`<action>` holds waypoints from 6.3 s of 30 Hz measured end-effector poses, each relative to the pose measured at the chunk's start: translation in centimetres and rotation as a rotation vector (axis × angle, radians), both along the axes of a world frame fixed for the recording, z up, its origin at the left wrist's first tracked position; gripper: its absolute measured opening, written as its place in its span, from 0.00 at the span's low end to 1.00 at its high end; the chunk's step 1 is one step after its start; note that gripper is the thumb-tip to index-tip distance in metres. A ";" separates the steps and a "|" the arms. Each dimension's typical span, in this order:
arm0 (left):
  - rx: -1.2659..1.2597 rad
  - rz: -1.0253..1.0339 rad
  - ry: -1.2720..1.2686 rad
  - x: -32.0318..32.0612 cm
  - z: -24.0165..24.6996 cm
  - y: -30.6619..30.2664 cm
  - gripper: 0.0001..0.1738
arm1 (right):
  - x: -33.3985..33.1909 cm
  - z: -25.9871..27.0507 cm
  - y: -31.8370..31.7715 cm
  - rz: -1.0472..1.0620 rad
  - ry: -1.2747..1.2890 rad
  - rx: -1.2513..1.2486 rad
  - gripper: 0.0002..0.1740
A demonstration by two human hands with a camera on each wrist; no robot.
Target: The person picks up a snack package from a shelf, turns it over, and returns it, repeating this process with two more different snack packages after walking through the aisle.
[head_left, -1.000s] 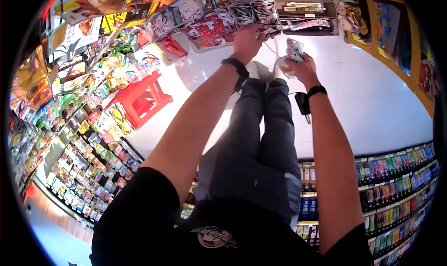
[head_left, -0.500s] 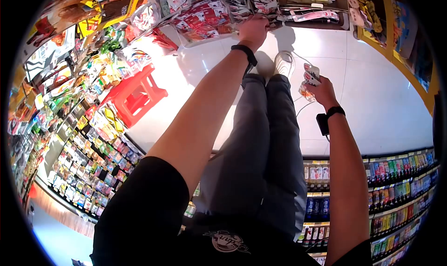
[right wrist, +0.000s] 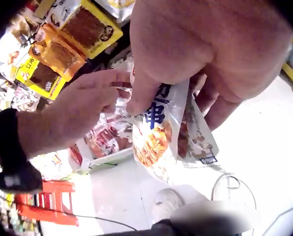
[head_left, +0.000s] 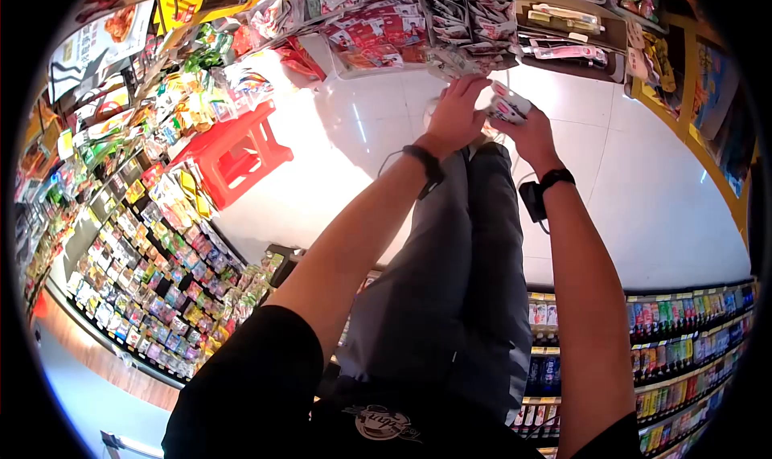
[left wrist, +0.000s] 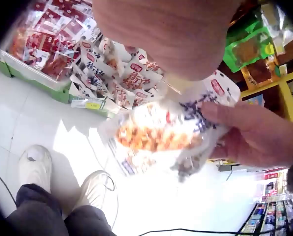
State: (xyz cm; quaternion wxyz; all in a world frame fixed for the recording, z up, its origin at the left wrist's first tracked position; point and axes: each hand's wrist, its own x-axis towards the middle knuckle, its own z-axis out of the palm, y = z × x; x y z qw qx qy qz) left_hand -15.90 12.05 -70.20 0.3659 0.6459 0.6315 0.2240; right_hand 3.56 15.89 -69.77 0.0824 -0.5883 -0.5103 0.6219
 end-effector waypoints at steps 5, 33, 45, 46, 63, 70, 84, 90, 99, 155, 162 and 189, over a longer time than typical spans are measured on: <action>-0.192 0.110 -0.073 -3.4 1.9 -2.0 0.38 | -4.9 1.3 2.4 0.136 0.029 0.128 0.27; -0.140 0.182 0.403 -10.6 -6.7 8.2 0.23 | -11.4 -7.1 9.2 0.244 -0.014 0.610 0.18; -0.155 0.194 0.330 -8.5 -11.6 6.5 0.24 | -9.4 -6.2 8.2 0.524 -0.316 0.439 0.17; -0.217 0.195 0.215 -9.0 -11.7 6.5 0.27 | -9.7 -6.8 8.1 0.561 -0.371 0.482 0.14; -0.485 0.326 0.271 -15.4 0.8 -10.4 0.38 | -4.2 1.7 4.3 0.695 -0.574 0.563 0.25; -0.779 0.354 0.155 -18.8 13.9 -23.3 0.21 | 7.5 11.0 -7.3 0.407 -0.454 0.311 0.17; -0.951 0.562 -0.143 -12.5 31.1 -42.1 0.13 | 7.6 40.4 -1.1 -0.300 0.418 0.266 0.11; -0.834 0.685 -0.195 -6.6 33.2 -45.7 0.15 | 10.1 66.0 4.5 -0.203 0.819 0.790 0.12; -0.822 0.866 0.005 4.8 36.5 -50.6 0.19 | 4.3 87.2 -3.0 0.757 1.528 1.085 0.10; 1.234 0.900 0.175 8.2 93.1 -86.9 0.04 | -21.2 98.1 -58.1 1.686 2.119 0.570 0.05; 1.101 0.904 0.241 -1.8 93.4 -84.9 0.06 | -30.5 97.4 -55.8 1.599 2.176 0.507 0.07; 0.048 1.947 -0.322 -34.8 45.0 -98.1 0.09 | -76.2 51.7 -59.1 0.980 0.364 -0.097 0.12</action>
